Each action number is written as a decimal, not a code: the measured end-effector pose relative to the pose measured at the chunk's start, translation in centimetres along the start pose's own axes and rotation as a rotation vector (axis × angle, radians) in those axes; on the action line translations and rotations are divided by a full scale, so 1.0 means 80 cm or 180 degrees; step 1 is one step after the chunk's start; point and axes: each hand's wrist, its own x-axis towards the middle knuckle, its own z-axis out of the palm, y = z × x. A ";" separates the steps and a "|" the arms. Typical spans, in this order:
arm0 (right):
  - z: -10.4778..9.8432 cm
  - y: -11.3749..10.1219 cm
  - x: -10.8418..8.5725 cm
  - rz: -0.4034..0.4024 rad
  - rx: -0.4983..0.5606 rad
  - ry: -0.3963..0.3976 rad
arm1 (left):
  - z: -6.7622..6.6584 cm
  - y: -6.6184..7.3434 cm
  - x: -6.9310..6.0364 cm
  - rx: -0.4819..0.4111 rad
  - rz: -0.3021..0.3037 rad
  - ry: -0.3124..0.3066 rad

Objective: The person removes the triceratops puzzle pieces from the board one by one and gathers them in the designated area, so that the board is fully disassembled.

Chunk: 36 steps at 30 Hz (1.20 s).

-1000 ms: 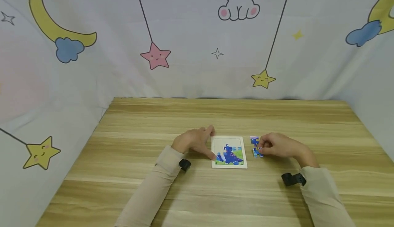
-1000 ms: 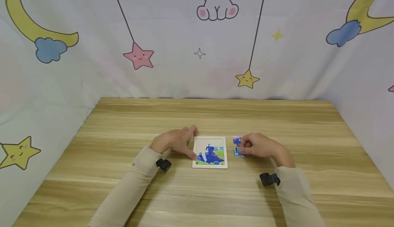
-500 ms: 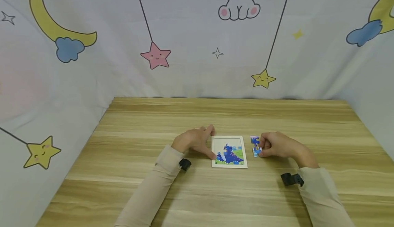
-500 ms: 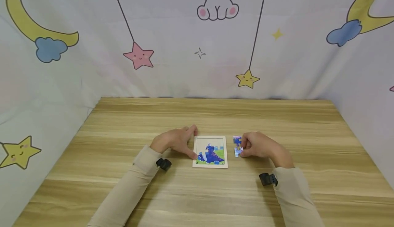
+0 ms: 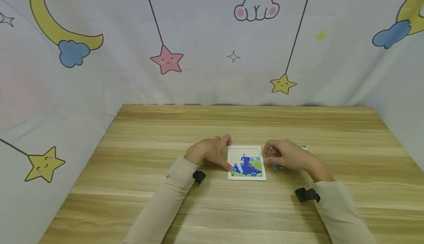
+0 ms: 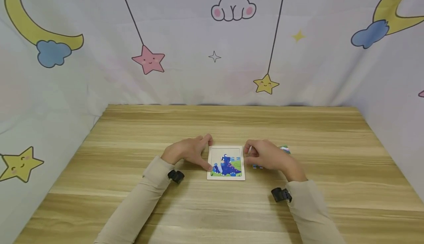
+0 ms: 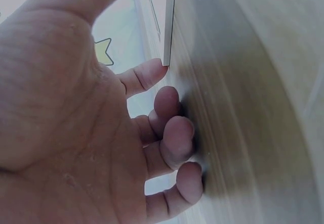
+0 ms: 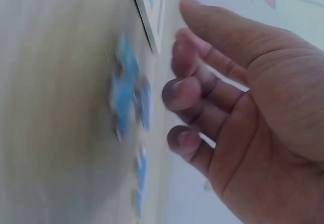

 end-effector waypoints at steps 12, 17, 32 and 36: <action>0.044 -0.030 0.025 -0.0185 -0.0040 -0.0338 | 0.000 0.001 0.001 -0.0002 -0.0090 0.0000; 0.047 -0.031 0.026 -0.0119 -0.0021 -0.0288 | 0.000 0.001 0.001 0.0033 -0.0071 0.0013; 0.032 -0.014 0.024 -0.0445 0.0276 -0.0072 | -0.001 0.005 0.004 0.0015 -0.0122 0.0000; 0.004 -0.010 0.011 -0.0514 0.0288 0.0011 | -0.002 0.004 0.004 0.0034 -0.0090 -0.0001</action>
